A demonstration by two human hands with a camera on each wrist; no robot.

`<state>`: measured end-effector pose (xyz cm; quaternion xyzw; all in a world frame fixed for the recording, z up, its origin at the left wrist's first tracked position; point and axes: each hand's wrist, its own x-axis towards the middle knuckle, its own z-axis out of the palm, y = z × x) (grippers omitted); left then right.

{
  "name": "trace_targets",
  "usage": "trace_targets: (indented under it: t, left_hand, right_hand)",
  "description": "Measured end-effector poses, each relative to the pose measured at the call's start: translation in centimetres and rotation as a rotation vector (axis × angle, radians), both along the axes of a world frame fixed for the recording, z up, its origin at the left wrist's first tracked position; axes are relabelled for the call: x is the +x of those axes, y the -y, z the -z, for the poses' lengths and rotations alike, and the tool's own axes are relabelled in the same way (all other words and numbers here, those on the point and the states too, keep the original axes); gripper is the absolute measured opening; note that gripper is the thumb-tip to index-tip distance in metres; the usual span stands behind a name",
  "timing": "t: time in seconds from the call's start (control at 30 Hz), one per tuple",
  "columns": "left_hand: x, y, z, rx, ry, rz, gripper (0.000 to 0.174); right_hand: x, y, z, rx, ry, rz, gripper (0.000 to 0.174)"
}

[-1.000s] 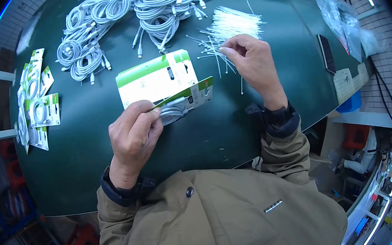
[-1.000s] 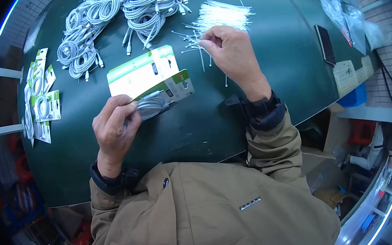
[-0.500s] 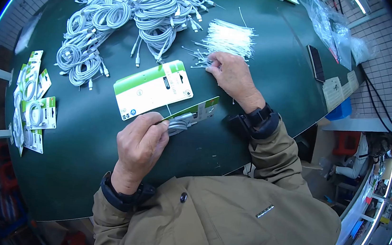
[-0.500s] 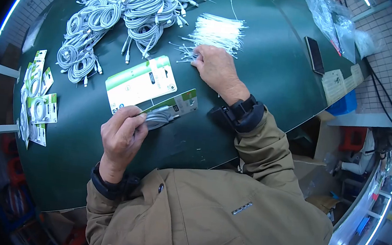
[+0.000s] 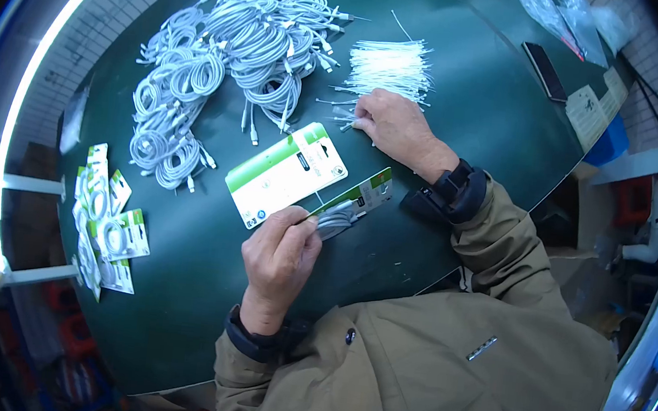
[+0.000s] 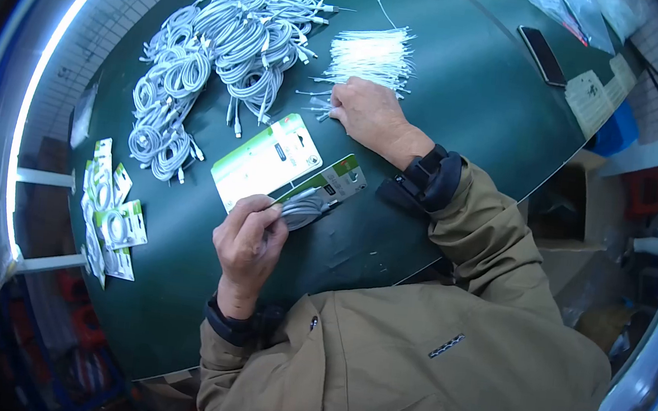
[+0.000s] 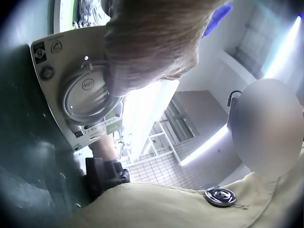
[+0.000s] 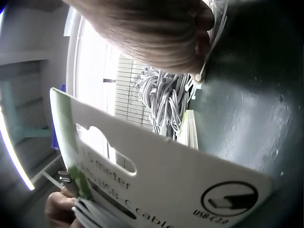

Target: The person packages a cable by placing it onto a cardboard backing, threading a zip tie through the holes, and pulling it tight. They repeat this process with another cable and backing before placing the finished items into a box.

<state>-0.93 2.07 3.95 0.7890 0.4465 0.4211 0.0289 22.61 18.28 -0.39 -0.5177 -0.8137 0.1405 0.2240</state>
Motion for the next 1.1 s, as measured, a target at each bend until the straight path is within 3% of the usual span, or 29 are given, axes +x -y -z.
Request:
trace_targets:
  t: [0.53, 1.1]
  left_hand:
    - [0.9, -1.2, 0.1, -0.017, -0.023, 0.05, 0.022]
    - [0.7, -1.2, -0.3, -0.022, 0.028, 0.061, 0.023]
  right_hand:
    - [-0.3, -0.1, 0.5, 0.113, -0.232, 0.031, 0.01]
    - [0.4, -0.5, -1.2, 0.17, -0.302, -0.085, 0.009]
